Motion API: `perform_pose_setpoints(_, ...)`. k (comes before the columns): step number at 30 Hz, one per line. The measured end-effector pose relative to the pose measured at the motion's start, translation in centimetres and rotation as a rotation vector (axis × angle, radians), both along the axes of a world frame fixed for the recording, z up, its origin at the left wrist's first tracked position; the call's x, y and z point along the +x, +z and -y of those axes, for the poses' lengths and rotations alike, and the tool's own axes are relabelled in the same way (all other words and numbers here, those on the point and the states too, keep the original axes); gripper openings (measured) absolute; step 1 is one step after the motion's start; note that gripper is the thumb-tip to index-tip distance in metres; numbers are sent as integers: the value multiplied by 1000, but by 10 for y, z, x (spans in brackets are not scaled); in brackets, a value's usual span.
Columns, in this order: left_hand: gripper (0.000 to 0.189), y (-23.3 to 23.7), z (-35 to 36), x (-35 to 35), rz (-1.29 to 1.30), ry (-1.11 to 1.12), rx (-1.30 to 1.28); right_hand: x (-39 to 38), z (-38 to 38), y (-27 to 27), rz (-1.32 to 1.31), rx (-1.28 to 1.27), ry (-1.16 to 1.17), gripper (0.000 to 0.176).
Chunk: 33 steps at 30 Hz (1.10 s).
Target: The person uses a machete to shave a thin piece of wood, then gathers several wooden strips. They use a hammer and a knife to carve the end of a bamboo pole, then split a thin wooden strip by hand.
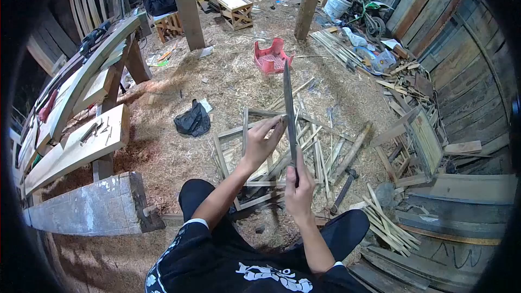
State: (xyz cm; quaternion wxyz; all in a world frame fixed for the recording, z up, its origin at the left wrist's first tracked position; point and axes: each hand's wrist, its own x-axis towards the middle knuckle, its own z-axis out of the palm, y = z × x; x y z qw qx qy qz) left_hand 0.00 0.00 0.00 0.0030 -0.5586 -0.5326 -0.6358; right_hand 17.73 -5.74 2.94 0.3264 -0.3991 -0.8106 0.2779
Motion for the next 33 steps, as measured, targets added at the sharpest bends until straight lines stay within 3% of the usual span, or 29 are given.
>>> perform_pose_setpoints(2,28,4,2,0,17,23,-61,-5,0,4,-400,-389,-130,85)
perform_pose_setpoints(5,29,-3,-4,-2,35,13,-43,-8,-13,8,-483,-436,-59,83)
perform_pose_setpoints(6,29,-2,-2,-3,35,11,-48,-8,-19,1,-326,-227,-93,67)
perform_pose_setpoints(7,29,-2,-2,-2,33,1,-36,-3,-22,-3,-324,-227,-96,67)
perform_pose_setpoints(9,29,-1,-1,-1,34,-13,-26,3,-24,2,-438,-710,-60,39)
perform_pose_setpoints(10,29,1,0,-1,52,-14,-43,0,-21,8,-500,-642,-86,24)
perform_pose_setpoints(13,30,-8,-4,-5,87,25,-58,4,-21,-6,-658,-574,-90,22)
perform_pose_setpoints(15,30,-15,-7,-11,103,69,-62,11,-25,-19,-631,-577,-159,23)
perform_pose_setpoints(17,28,-14,-5,-20,95,101,-32,16,-31,-32,-438,-443,-193,35)
perform_pose_setpoints(20,25,-27,-5,-29,173,98,-118,27,-47,-141,-352,-475,-203,40)
perform_pose_setpoints(24,24,-42,0,-39,201,106,-149,12,-45,-213,-285,-517,-221,41)
perform_pose_setpoints(26,25,-56,-4,-41,235,127,-168,4,-56,-224,-254,-532,-200,44)
perform_pose_setpoints(28,25,-57,-8,-44,219,157,-163,-9,-69,-208,-290,-366,-166,40)
perform_pose_setpoints(31,25,-51,-17,-49,194,174,-146,-27,-79,-192,-275,-329,-219,37)
perform_pose_setpoints(33,24,-52,-13,-46,197,158,-162,-20,-75,-240,-354,-407,-146,33)
